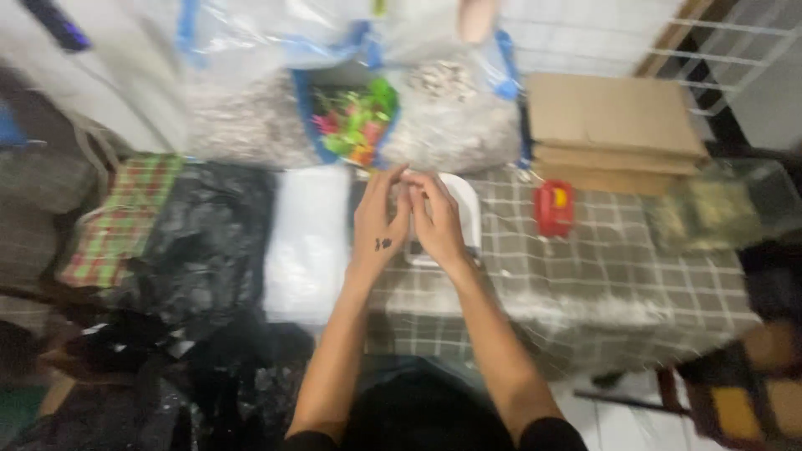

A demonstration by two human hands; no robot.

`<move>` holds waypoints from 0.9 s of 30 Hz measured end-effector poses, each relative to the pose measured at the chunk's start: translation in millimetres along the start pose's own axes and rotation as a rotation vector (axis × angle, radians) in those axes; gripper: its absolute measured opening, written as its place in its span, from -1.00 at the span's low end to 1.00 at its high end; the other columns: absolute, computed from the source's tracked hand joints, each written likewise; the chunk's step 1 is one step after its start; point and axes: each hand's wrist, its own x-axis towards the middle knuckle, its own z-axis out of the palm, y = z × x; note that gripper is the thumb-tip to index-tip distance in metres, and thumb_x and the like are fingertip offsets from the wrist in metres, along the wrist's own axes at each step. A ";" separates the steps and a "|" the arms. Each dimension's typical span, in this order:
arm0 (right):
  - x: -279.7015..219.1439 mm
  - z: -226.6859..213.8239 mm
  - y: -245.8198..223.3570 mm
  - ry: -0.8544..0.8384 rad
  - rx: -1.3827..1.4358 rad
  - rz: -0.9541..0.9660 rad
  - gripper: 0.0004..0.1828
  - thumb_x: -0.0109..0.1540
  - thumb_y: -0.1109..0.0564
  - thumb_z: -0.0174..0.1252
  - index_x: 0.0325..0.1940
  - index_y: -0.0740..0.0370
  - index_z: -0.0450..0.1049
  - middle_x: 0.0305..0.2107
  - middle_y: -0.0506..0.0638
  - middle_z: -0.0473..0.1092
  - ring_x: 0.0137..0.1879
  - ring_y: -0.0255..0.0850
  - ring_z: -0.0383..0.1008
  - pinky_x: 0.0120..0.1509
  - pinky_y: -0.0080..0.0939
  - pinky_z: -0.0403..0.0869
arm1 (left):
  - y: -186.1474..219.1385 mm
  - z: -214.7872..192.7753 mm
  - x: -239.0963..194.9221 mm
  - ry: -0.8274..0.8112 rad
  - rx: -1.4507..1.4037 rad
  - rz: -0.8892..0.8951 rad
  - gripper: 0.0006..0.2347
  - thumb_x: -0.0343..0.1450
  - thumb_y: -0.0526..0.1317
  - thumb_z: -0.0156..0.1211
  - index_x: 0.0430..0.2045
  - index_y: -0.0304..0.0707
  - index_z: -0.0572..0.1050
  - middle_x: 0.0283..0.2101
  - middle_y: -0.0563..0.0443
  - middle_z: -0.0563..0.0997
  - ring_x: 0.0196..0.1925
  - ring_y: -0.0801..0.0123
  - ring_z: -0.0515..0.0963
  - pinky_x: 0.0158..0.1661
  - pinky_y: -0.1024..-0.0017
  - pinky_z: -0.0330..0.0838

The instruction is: Wrapping a cardboard box with protective layers and filling a small bag with aquarium gravel using a scoop and scale.

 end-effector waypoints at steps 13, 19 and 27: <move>0.9 112.2 19.9 -0.695 -0.577 -0.223 -0.44 0.17 -0.31 0.27 0.19 -0.10 0.53 0.13 -0.04 0.47 0.42 0.00 0.22 0.48 0.29 0.03 | -145.3 -108.7 -30.2 -0.300 0.392 -0.157 -0.70 0.37 -0.38 0.12 -0.07 0.04 0.56 0.01 -0.01 0.53 0.15 -0.06 0.48 0.11 0.04 0.40; 2.6 123.6 31.2 -0.655 -0.693 -0.244 -0.76 0.23 -0.21 0.18 -0.13 -0.23 0.65 0.02 -0.08 0.52 0.38 0.00 0.24 0.45 0.36 -0.06 | -124.3 -123.5 -25.7 -0.296 0.111 -0.176 -0.56 0.36 -0.48 -0.05 0.13 -0.08 0.46 0.09 -0.14 0.53 0.26 -0.08 0.44 0.29 0.06 0.23; 11.7 117.8 15.8 -0.442 -0.360 -0.169 -0.95 0.16 -0.09 0.36 -0.31 -0.25 0.65 -0.01 -0.31 0.48 0.25 -0.20 0.26 0.25 0.00 0.17 | -95.7 -134.5 -23.1 -0.178 0.231 -0.117 -0.53 0.31 -0.54 -0.06 0.06 -0.05 0.48 -0.02 -0.16 0.55 0.13 -0.11 0.54 0.16 0.01 0.39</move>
